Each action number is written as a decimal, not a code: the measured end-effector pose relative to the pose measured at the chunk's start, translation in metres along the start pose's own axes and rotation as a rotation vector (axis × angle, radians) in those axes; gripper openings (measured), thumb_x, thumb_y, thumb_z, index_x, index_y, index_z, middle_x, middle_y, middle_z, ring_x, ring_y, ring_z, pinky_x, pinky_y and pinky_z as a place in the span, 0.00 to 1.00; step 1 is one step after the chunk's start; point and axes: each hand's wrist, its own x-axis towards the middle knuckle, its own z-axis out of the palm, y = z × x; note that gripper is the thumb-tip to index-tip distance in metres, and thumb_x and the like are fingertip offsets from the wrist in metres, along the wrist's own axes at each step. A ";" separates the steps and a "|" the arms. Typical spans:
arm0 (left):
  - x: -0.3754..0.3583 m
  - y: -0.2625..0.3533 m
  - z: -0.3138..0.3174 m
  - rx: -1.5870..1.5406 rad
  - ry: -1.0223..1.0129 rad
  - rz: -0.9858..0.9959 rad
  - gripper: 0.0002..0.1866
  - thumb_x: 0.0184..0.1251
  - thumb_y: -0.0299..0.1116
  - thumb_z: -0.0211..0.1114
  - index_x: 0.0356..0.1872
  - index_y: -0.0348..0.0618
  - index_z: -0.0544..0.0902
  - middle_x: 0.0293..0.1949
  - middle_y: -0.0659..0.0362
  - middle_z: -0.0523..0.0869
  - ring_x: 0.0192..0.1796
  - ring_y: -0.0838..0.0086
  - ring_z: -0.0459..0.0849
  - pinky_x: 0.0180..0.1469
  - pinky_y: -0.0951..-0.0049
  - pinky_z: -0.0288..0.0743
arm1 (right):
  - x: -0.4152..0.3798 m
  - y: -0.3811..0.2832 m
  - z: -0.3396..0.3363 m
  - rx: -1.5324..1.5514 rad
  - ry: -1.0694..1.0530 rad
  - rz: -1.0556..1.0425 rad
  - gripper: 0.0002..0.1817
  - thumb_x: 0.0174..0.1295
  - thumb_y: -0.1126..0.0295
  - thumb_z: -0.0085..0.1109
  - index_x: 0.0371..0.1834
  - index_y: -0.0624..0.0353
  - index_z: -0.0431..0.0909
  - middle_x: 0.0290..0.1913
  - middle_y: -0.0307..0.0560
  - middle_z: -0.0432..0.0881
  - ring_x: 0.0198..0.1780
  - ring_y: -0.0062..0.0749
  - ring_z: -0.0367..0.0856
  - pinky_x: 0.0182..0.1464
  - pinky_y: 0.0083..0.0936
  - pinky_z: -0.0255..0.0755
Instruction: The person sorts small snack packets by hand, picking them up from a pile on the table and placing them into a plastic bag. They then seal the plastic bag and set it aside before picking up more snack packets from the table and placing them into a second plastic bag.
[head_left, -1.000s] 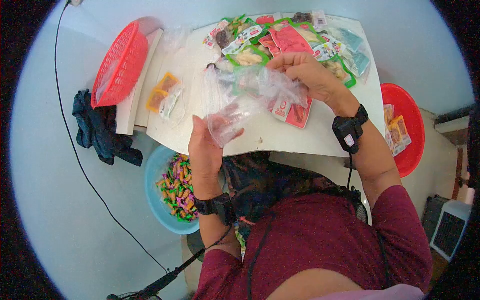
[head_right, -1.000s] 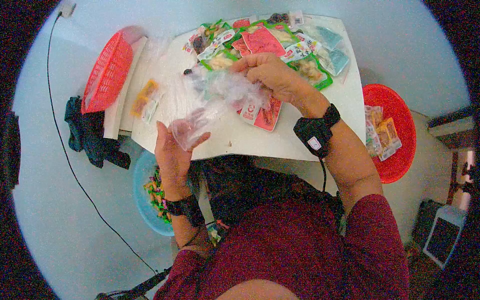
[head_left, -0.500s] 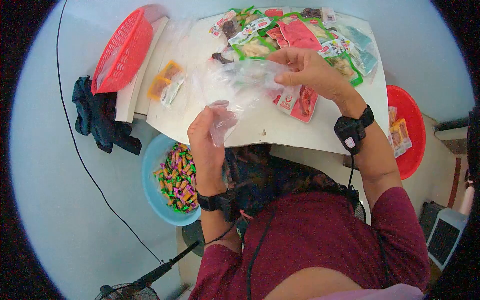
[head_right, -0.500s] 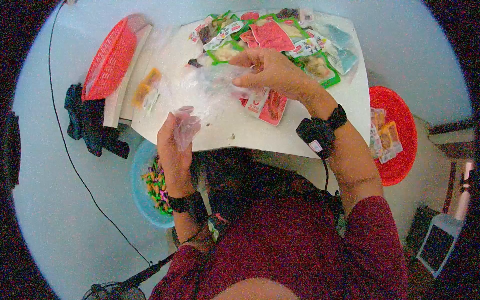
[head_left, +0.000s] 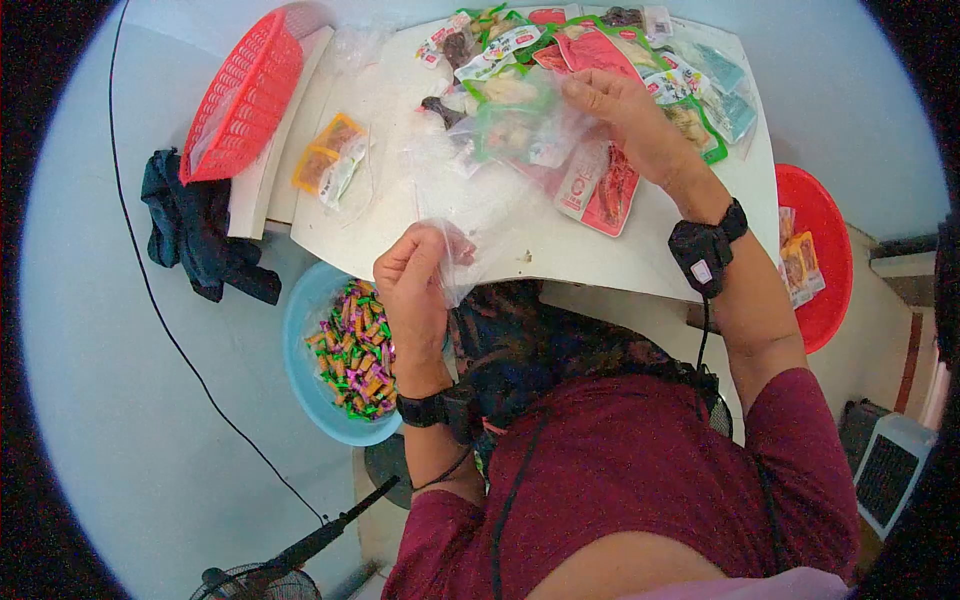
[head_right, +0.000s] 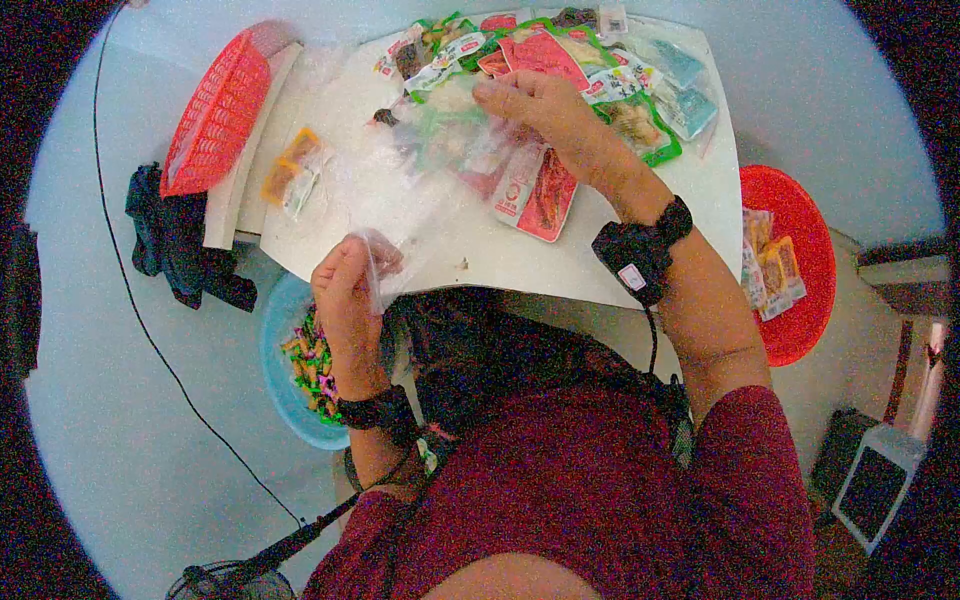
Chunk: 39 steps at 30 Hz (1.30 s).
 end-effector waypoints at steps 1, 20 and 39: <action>-0.001 0.000 -0.001 0.018 -0.048 0.010 0.14 0.66 0.35 0.59 0.31 0.31 0.82 0.30 0.52 0.84 0.32 0.69 0.82 0.40 0.69 0.76 | -0.001 0.000 0.000 -0.032 -0.028 0.013 0.15 0.63 0.56 0.59 0.41 0.57 0.81 0.35 0.32 0.80 0.34 0.15 0.76 0.38 0.17 0.70; -0.008 0.000 0.001 -0.136 0.097 -0.119 0.20 0.69 0.31 0.57 0.59 0.36 0.69 0.37 0.51 0.85 0.33 0.71 0.85 0.36 0.71 0.80 | 0.002 0.004 -0.001 0.150 0.060 -0.134 0.11 0.66 0.65 0.57 0.45 0.58 0.82 0.33 0.29 0.81 0.30 0.09 0.75 0.31 0.10 0.70; 0.009 -0.007 -0.012 -0.288 0.199 0.097 0.08 0.69 0.33 0.59 0.43 0.40 0.78 0.24 0.63 0.77 0.22 0.78 0.73 0.22 0.78 0.68 | -0.012 -0.001 0.014 -0.006 -0.225 0.074 0.27 0.58 0.72 0.62 0.62 0.65 0.68 0.37 0.43 0.79 0.37 0.23 0.80 0.35 0.19 0.75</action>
